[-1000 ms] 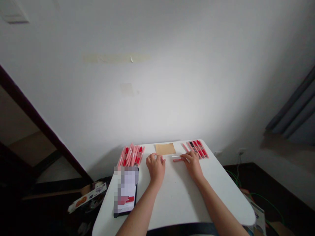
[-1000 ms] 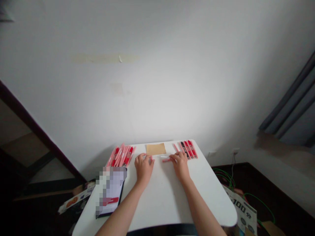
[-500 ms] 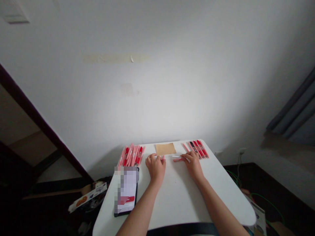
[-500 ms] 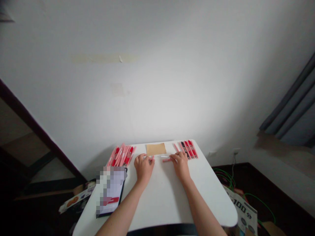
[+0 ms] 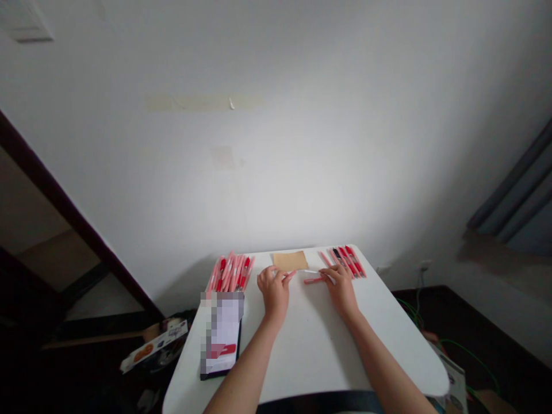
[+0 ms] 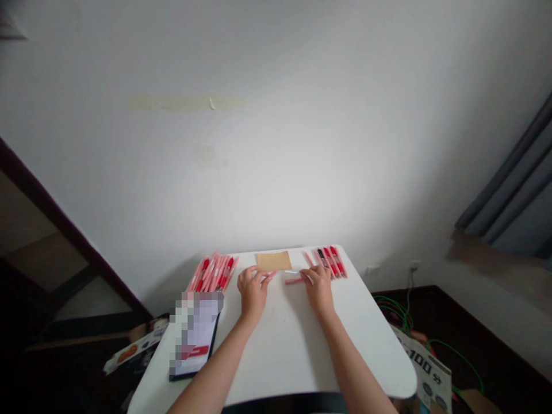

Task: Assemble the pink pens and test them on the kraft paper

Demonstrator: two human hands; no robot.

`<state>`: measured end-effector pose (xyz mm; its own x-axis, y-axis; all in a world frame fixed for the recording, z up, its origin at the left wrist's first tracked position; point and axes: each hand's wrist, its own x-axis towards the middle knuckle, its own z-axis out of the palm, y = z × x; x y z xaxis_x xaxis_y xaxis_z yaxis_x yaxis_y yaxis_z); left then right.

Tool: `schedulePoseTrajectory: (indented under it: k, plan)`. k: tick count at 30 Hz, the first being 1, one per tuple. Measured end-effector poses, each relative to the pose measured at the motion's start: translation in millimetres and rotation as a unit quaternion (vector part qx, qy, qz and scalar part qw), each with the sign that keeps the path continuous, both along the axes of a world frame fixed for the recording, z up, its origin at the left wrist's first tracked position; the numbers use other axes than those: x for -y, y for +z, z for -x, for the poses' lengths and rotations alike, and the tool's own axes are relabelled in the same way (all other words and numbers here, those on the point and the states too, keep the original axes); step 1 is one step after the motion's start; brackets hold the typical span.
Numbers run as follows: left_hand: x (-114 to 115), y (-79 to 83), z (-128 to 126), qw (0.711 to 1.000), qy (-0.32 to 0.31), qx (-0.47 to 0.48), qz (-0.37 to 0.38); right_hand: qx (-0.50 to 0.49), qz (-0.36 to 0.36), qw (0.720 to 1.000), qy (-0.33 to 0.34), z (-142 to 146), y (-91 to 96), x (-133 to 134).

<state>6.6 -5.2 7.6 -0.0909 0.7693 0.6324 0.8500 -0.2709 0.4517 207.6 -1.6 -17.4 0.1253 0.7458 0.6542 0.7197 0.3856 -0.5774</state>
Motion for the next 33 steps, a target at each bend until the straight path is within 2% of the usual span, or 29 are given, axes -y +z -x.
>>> schedulePoseTrajectory:
  k: [14, 24, 33]
  plan:
    - [1.9, 1.3, -0.7, 1.000, -0.005, -0.005, -0.020, 0.013, -0.002, 1.000, 0.008, 0.0, -4.1, -1.5]
    - [4.7, 5.0, -2.9, 0.994, -0.010, -0.099, -0.036, 0.052, -0.014, 0.999, 0.006, 1.6, -6.8, -1.6]
    - [4.3, 2.0, -6.5, 0.993, -0.048, -0.101, -0.025, 0.089, -0.025, 0.995, 0.029, 5.6, 2.7, 4.8]
